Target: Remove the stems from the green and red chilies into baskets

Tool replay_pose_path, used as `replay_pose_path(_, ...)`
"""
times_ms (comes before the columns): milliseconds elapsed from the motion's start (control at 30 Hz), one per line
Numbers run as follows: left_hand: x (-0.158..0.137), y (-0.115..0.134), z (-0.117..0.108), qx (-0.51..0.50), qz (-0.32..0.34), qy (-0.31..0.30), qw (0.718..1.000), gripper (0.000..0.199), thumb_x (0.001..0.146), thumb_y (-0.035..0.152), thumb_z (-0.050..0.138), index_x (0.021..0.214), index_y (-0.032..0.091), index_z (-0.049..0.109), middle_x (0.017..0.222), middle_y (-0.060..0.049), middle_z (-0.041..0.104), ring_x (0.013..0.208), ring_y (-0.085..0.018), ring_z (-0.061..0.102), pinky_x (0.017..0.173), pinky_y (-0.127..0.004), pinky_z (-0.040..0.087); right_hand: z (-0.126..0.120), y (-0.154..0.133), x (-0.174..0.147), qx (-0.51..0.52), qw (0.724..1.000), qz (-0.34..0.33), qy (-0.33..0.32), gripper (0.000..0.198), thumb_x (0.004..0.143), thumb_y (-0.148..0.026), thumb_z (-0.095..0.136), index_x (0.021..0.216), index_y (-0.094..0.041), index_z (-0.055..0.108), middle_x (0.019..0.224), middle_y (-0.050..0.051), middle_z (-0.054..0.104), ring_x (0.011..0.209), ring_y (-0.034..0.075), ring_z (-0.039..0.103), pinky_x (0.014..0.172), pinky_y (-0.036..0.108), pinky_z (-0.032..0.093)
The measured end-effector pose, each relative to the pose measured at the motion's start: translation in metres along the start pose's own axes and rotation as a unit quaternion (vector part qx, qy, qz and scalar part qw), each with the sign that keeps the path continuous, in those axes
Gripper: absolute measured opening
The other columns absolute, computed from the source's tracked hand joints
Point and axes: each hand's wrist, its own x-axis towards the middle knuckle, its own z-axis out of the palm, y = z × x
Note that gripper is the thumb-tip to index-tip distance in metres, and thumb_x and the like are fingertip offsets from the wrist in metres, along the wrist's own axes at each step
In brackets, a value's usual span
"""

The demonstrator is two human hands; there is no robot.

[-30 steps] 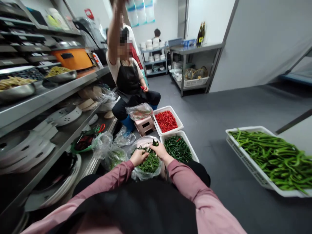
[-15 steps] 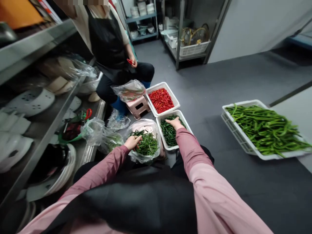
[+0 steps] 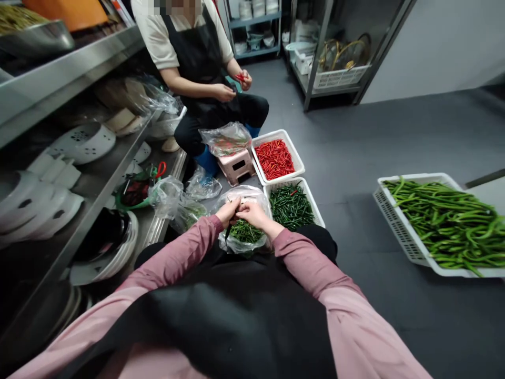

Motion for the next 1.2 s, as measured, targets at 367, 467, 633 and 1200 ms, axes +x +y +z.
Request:
replay_pose_path(367,-0.032,0.009,-0.009,-0.038,0.002,0.01,0.999,0.033,0.082,0.038,0.069,0.07,0.019,0.046,0.048,0.008,0.039,0.033,-0.002,0.025,0.036,-0.015,0.012,-0.02,0.015,-0.008,0.057,0.996,-0.008,-0.068,0.023,0.066,-0.032,0.076,0.077,-0.016,0.063,0.063,-0.001,0.056,0.055,0.011,0.048,0.053,0.027,0.04)
replay_pose_path(467,-0.029,0.014,-0.013,-0.117,-0.066,-0.066,0.989,0.036,0.085,0.041,0.066,0.07,0.018,0.043,0.048,0.009,0.036,0.032,-0.001,0.021,0.033,-0.013,0.01,-0.027,0.008,-0.011,0.038,0.993,-0.077,-0.077,0.02,0.066,-0.027,0.075,0.08,-0.016,0.064,0.067,-0.001,0.057,0.061,0.012,0.051,0.061,0.028,0.044)
replay_pose_path(633,-0.011,0.025,-0.016,-0.221,-0.101,-0.019,0.97,0.038,0.093,0.045,0.053,0.07,0.017,0.04,0.05,0.009,0.034,0.033,0.001,0.02,0.031,-0.01,0.01,-0.027,0.001,-0.012,0.129,0.99,-0.02,-0.058,0.013,0.074,-0.021,0.062,0.083,-0.018,0.053,0.074,-0.001,0.061,0.06,0.011,0.057,0.06,0.026,0.046)
replay_pose_path(1200,0.014,0.013,-0.03,-0.085,0.032,0.138,0.986,0.019,0.091,0.03,0.06,0.083,0.012,0.059,0.052,0.007,0.047,0.034,-0.002,0.033,0.036,-0.016,0.028,-0.013,0.009,-0.01,0.143,0.989,0.041,-0.007,0.034,0.068,-0.043,0.073,0.084,-0.019,0.055,0.051,-0.009,0.04,0.044,0.008,0.033,0.043,0.022,0.023)
